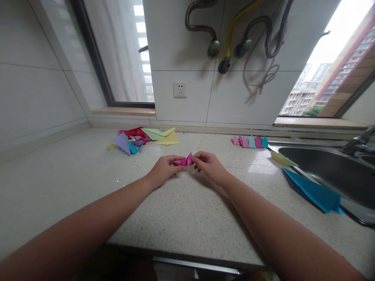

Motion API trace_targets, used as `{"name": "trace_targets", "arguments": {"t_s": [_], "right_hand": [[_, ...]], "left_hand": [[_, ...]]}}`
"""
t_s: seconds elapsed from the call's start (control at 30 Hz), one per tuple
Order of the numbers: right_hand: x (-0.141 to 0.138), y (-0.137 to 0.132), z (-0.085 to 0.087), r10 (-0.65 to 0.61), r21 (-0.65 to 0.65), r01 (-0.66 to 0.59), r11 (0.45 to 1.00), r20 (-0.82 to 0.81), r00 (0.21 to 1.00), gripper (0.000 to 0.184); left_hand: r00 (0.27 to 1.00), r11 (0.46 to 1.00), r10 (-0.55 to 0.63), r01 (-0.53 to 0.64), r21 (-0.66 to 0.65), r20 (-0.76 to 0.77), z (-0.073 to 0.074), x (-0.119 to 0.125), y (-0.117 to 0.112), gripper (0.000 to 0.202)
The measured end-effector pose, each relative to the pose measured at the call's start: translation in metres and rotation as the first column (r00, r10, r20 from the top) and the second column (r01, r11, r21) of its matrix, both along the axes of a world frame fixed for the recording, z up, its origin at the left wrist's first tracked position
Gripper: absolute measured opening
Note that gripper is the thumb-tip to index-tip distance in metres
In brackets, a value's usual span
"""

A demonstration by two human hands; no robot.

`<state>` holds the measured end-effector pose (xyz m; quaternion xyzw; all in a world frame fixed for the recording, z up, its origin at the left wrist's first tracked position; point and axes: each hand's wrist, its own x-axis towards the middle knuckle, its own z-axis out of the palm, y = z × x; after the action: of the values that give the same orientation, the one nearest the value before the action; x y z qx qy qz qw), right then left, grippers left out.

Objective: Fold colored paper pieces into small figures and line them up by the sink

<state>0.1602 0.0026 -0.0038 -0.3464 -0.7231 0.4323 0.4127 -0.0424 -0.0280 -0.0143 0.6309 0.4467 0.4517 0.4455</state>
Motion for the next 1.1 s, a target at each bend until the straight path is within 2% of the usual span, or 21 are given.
{"name": "trace_targets", "arguments": {"t_s": [0.17, 0.43, 0.63, 0.83, 1.1], "right_hand": [[0.0001, 0.0013, -0.0019, 0.013, -0.008, -0.013, 1.0, -0.011, 1.0, 0.03], [0.0007, 0.0035, -0.0054, 0.026, -0.03, -0.026, 0.999, -0.001, 1.0, 0.027], [0.0011, 0.0023, -0.0048, 0.055, -0.039, -0.054, 0.998, 0.016, 0.998, 0.029], [-0.0006, -0.0005, -0.0026, 0.058, -0.028, -0.058, 0.998, -0.003, 0.998, 0.028], [-0.0011, -0.0027, -0.0009, 0.049, -0.044, -0.048, 0.998, 0.021, 0.999, 0.031]], "left_hand": [[1.0, 1.0, 0.007, -0.007, 0.002, -0.005, -0.0003, 0.0005, 0.0002, 0.049], [0.996, 0.999, 0.039, -0.04, 0.013, 0.076, 0.0003, -0.0008, 0.0004, 0.047], [0.991, 0.999, 0.011, -0.018, 0.052, 0.135, 0.0009, -0.0009, 0.0015, 0.038], [0.985, 1.0, -0.017, 0.012, 0.028, 0.17, 0.002, 0.001, 0.0005, 0.041], [0.972, 1.0, 0.018, -0.022, 0.013, 0.233, 0.0017, 0.0025, 0.0, 0.044]]}}
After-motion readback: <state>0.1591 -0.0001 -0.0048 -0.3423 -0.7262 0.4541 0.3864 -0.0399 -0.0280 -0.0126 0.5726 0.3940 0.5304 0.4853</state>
